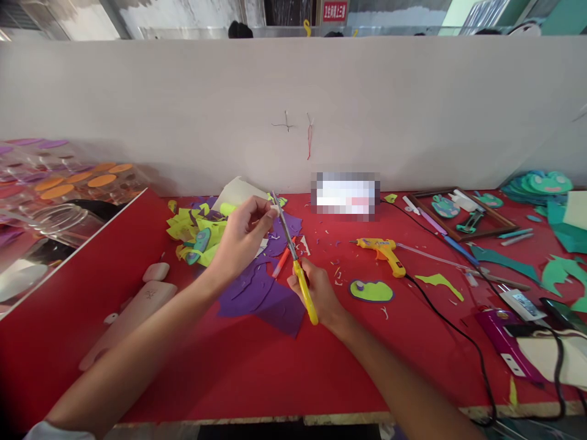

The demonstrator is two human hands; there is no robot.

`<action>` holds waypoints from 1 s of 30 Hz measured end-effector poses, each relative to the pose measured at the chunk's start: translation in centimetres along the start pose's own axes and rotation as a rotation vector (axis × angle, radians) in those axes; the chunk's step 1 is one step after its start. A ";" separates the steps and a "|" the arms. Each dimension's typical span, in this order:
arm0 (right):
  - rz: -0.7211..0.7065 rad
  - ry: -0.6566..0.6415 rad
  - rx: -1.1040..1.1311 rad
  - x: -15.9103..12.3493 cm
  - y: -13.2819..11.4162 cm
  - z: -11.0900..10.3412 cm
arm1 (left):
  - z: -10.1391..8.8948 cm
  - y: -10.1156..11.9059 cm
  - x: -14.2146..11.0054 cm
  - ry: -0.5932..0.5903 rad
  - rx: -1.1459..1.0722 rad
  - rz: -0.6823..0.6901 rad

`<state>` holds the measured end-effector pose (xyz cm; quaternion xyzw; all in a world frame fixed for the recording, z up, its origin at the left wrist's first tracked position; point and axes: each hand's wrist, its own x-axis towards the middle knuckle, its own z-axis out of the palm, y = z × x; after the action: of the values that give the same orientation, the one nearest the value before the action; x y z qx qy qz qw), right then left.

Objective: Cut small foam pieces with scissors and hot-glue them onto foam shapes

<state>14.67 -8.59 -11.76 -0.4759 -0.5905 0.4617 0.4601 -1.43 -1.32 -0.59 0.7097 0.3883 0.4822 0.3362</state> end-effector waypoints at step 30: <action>0.020 0.027 -0.096 0.0 -0.9 -0.3 | -0.5 0.4 0.1 0.059 0.047 -0.009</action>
<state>14.88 -8.66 -10.83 -0.5096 -0.6008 0.4309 0.4400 -1.76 -1.40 -0.04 0.7011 0.4126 0.4920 0.3101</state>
